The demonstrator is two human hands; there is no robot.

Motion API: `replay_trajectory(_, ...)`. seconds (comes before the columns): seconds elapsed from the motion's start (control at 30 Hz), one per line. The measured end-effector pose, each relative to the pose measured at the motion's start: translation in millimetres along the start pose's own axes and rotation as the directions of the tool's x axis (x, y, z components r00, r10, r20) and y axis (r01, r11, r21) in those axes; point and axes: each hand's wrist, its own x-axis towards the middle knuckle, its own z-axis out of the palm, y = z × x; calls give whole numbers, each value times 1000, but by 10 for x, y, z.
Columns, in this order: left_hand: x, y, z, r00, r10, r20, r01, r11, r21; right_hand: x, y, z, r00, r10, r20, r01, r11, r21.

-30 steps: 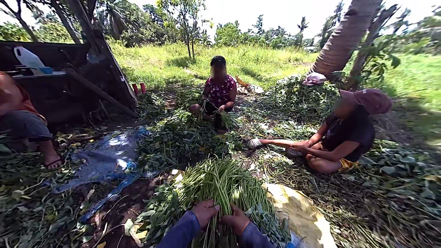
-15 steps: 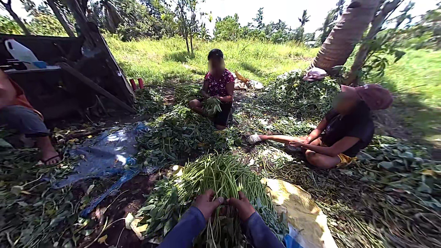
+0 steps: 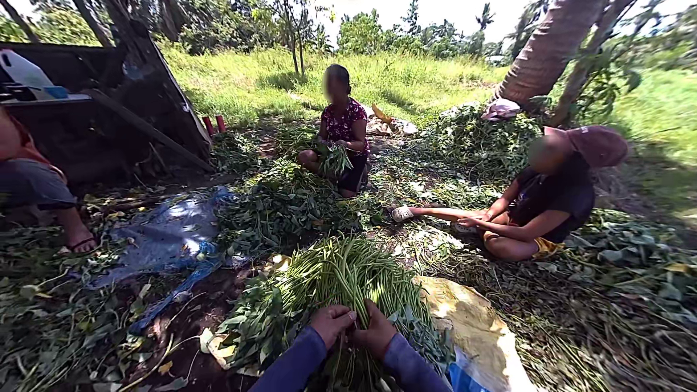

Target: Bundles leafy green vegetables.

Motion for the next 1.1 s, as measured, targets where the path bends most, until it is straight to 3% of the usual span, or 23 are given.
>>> replay_trajectory(0.07, -5, 24, -26, 999, 46, -7, -46, 999, 27, 30, 29, -47, 1000, -7, -22, 10, 991, 131)
replay_trajectory(0.17, 18, 68, -98, 985, 104, -136, -107, 994, -11, 57, 43, -215, 1000, 7, -30, 3, 948, 318)
replay_trajectory(0.23, 47, 82, -158, 983, 33, -179, -48, 995, -83, 50, 42, -287, 1000, 14, -23, -6, 948, 317)
replay_trajectory(0.37, 160, -1, -150, 991, -130, -29, 124, 981, -151, 69, 36, -152, 999, 28, -29, -19, 958, 285)
replay_trajectory(0.6, 139, 7, -106, 992, 22, -126, 4, 980, 199, 65, 49, 60, 968, 227, 107, -238, 696, 677)
replay_trajectory(0.73, -58, 163, -196, 983, 104, -152, -2, 830, 558, 24, 48, 78, 973, 173, 155, -231, 663, 712)
replay_trajectory(0.8, -101, 194, -262, 978, 125, -168, 16, 754, 657, 39, 61, 118, 978, 161, 131, -204, 631, 748)
replay_trajectory(0.87, -96, 176, -307, 965, 172, -199, -14, 790, 613, 53, 55, 157, 975, 197, 101, -192, 528, 827)
replay_trajectory(0.93, -66, 129, -325, 958, 200, -206, -86, 885, 457, 65, 55, 177, 973, 214, 85, -177, 458, 871)
replay_trajectory(1.03, -62, 107, -294, 976, 167, -140, -148, 980, 136, 78, 46, 170, 983, 158, 91, -164, 555, 816)
replay_trajectory(1.1, -72, 104, -303, 986, 144, -89, -141, 989, 44, 103, 10, 173, 982, 176, 70, -169, 647, 744)
